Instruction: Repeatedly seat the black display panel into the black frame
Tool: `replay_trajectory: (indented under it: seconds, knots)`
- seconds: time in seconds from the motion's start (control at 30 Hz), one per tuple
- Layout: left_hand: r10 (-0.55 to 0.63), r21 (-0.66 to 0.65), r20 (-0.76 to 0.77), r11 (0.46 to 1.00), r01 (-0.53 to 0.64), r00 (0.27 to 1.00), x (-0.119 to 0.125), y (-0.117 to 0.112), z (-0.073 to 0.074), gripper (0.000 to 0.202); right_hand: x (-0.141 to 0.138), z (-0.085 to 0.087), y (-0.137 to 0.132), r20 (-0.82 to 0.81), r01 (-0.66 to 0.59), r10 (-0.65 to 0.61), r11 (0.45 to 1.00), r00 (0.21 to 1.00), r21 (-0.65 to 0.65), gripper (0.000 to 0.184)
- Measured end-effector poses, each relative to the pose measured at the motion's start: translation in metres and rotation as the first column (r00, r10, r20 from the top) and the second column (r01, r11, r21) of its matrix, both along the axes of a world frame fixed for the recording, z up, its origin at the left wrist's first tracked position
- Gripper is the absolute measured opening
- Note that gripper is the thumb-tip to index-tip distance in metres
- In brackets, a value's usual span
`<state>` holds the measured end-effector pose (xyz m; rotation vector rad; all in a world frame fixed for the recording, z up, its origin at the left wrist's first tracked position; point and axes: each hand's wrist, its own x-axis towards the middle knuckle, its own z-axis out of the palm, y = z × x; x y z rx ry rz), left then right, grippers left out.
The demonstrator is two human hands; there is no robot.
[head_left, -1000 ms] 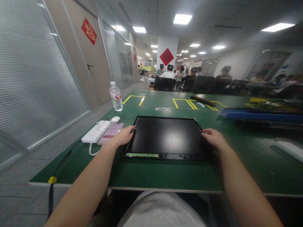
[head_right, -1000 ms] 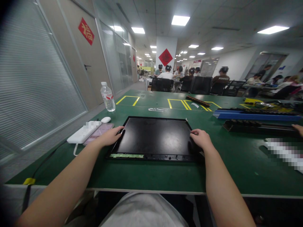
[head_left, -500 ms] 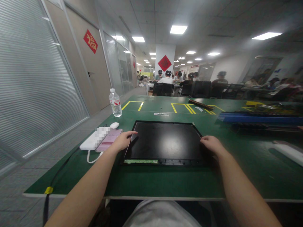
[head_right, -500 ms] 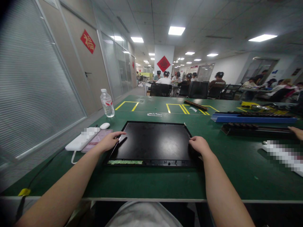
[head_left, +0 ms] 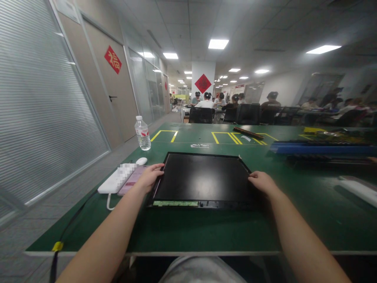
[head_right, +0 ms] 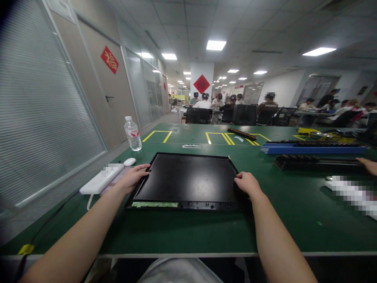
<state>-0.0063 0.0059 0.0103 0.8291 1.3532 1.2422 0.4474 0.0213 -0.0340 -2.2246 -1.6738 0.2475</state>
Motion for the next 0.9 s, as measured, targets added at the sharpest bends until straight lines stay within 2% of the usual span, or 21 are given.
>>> replay_trajectory:
  seconds: [0.13, 0.27, 0.37, 0.53, 0.77, 0.9]
  knots:
    - [-0.033, -0.065, 0.035, 0.997, 0.035, 0.999, -0.001, 0.004, -0.003, 0.063, -0.001, 0.002, -0.001, 0.007, 0.007, -0.007, 1.000, 1.000, -0.014, 0.029]
    - [-0.097, -0.086, 0.174, 0.990, 0.113, 0.980, -0.004, 0.007, -0.007, 0.073, -0.002, 0.002, -0.001, 0.005, 0.000, 0.000, 1.000, 1.000, -0.015, 0.029]
    - [-0.139, -0.067, 0.229, 0.985, 0.158, 0.963, -0.007, 0.008, -0.010, 0.071, -0.001, 0.001, -0.001, 0.007, -0.016, 0.016, 1.000, 1.000, -0.008, 0.029]
    - [-0.199, -0.060, 0.183, 0.975, 0.213, 0.963, -0.009, 0.008, -0.013, 0.059, -0.001, 0.002, -0.002, 0.004, -0.011, 0.011, 1.000, 1.000, -0.001, 0.027]
    - [-0.086, -0.055, 0.073, 0.994, 0.091, 0.994, -0.001, 0.003, -0.009, 0.039, -0.005, 0.005, -0.004, 0.007, -0.017, 0.017, 0.999, 1.000, -0.032, 0.030]
    - [-0.063, -0.056, 0.078, 0.996, 0.068, 0.995, 0.001, 0.001, -0.003, 0.042, -0.006, 0.004, -0.003, -0.008, -0.023, 0.023, 1.000, 1.000, -0.021, 0.030]
